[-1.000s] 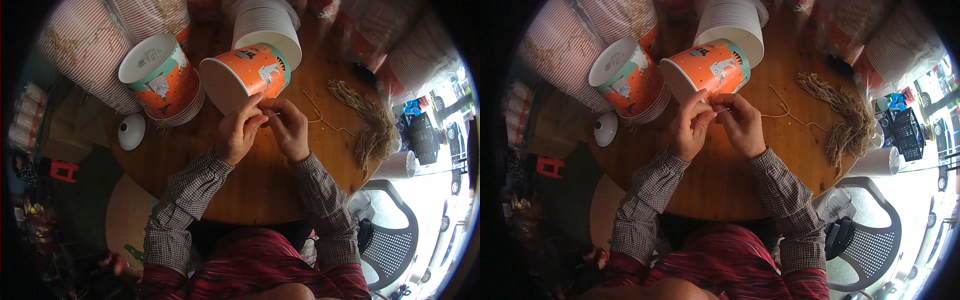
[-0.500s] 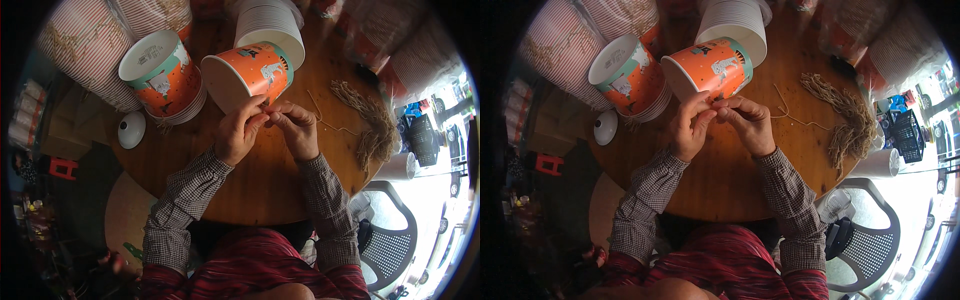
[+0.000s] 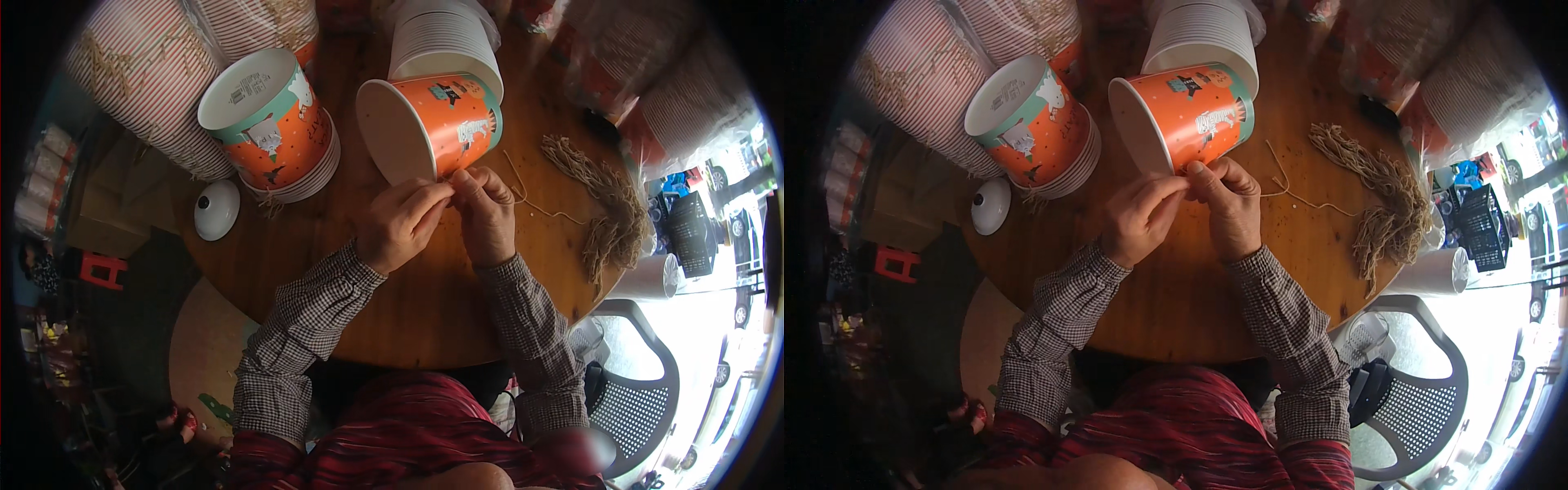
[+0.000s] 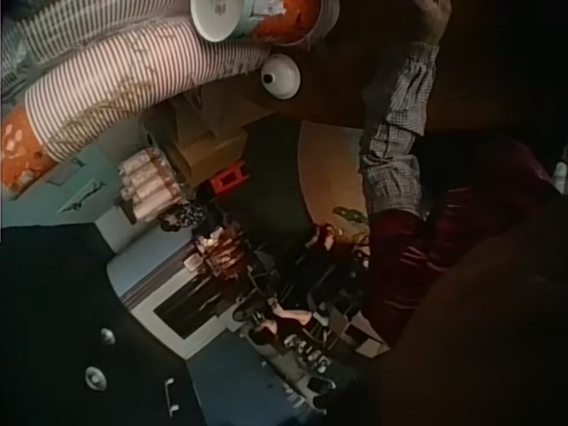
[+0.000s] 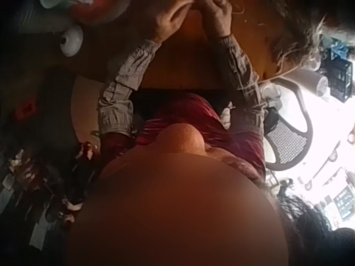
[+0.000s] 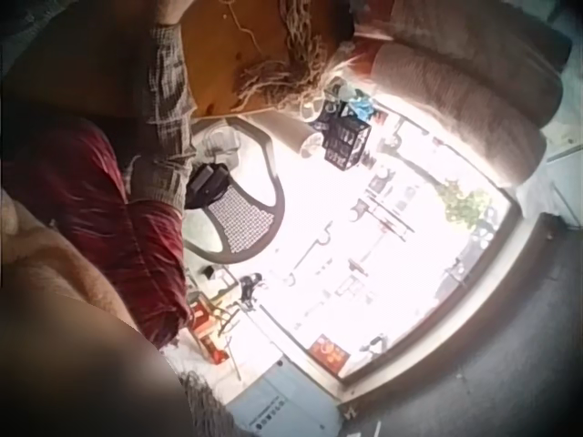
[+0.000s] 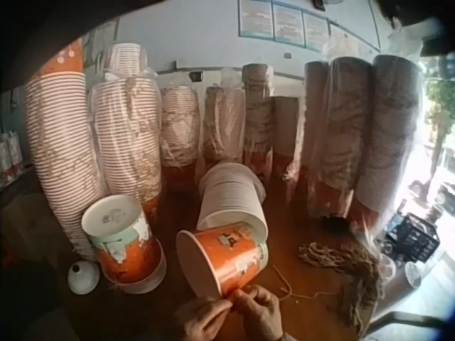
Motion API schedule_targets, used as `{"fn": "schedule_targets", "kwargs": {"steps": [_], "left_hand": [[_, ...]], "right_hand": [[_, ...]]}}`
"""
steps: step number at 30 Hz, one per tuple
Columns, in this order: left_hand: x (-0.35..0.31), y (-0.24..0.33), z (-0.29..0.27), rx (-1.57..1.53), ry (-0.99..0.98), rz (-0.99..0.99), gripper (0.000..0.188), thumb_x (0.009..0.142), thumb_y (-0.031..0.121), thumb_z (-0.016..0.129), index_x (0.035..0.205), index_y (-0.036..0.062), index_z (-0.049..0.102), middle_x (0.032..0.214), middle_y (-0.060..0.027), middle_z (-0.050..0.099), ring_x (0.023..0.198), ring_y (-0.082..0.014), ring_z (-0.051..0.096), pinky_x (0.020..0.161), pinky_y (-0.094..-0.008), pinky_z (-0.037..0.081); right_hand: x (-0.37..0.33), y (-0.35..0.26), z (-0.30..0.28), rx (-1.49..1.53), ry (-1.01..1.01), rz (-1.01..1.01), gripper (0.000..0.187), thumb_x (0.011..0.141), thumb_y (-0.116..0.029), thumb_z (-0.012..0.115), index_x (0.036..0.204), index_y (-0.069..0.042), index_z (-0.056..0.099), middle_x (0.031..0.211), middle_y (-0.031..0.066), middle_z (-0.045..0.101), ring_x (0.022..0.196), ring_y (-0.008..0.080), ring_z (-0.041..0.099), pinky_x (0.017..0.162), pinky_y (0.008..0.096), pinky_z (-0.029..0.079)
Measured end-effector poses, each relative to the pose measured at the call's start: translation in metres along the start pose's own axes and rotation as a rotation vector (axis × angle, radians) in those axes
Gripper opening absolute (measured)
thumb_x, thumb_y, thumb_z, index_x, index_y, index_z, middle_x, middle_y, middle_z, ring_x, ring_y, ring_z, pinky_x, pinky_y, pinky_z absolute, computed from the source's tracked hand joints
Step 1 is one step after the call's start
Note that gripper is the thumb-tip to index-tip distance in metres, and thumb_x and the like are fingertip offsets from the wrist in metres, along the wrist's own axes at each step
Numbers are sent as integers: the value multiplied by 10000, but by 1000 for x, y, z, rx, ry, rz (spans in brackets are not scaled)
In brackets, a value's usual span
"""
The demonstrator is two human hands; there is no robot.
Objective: Manually threading and knotting string handles onto paper buckets.
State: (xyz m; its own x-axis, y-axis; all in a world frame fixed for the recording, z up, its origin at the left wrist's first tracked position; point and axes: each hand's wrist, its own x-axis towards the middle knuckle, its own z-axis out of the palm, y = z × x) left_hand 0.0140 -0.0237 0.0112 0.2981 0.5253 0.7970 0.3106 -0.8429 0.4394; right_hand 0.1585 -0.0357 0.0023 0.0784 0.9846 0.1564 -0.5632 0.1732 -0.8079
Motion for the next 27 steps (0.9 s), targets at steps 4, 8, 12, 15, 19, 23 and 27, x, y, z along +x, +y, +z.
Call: {"fn": "schedule_targets", "kwargs": {"steps": [4, 8, 12, 15, 19, 23, 27], "left_hand": [[1, -1, 2, 19, -9, -17, 199, 789, -10, 648, 977, 38, 601, 830, -91, 637, 748, -234, 649, 648, -326, 525], [4, 0, -2, 56, 91, -86, 159, 811, 0, 640, 960, 26, 588, 820, -109, 628, 726, -251, 644, 634, -323, 517], [0, -6, -5, -216, 199, -340, 125, 858, 3, 611, 976, 22, 571, 808, -94, 641, 684, -153, 636, 604, -275, 500], [4, -7, -5, -262, 258, -358, 116, 846, -13, 617, 951, 19, 581, 802, -92, 636, 689, -173, 639, 604, -273, 499], [15, -2, -15, -35, 209, -142, 116, 818, -33, 628, 922, 15, 609, 816, -106, 629, 734, -235, 647, 613, -301, 506], [15, -1, -18, 21, 93, -68, 160, 806, -39, 630, 955, 17, 614, 871, -105, 626, 777, -275, 647, 650, -350, 523], [13, -3, -19, 23, 31, -38, 184, 791, -52, 624, 961, 16, 611, 879, -100, 623, 804, -279, 643, 671, -352, 529]], "right_hand": [[0, 3, -4, -60, -21, 1, 149, 882, -145, 650, 771, -57, 605, 745, 13, 625, 662, 73, 553, 628, 230, 466], [-1, -11, 7, -122, -32, 13, 119, 889, -138, 641, 878, -24, 609, 789, 25, 634, 684, 83, 577, 650, 233, 486], [-3, -9, 12, -344, -76, 48, 141, 890, -92, 623, 986, 8, 598, 861, 55, 649, 728, 101, 608, 666, 243, 510], [-6, 3, 4, -584, -145, 48, 128, 886, -31, 599, 1005, 16, 599, 932, 81, 652, 744, 106, 621, 641, 252, 522], [-17, -3, 18, -1039, -215, -312, 126, 814, -25, 650, 938, -30, 629, 844, 92, 628, 662, 175, 635, 573, 286, 509], [-15, -13, 22, -1207, -217, -720, 144, 786, 5, 649, 917, -53, 647, 831, 77, 590, 654, 242, 624, 547, 319, 512], [-7, -20, 14, -1254, -179, -886, 177, 746, 20, 684, 898, -67, 667, 854, 68, 588, 675, 205, 630, 544, 300, 518]]}}
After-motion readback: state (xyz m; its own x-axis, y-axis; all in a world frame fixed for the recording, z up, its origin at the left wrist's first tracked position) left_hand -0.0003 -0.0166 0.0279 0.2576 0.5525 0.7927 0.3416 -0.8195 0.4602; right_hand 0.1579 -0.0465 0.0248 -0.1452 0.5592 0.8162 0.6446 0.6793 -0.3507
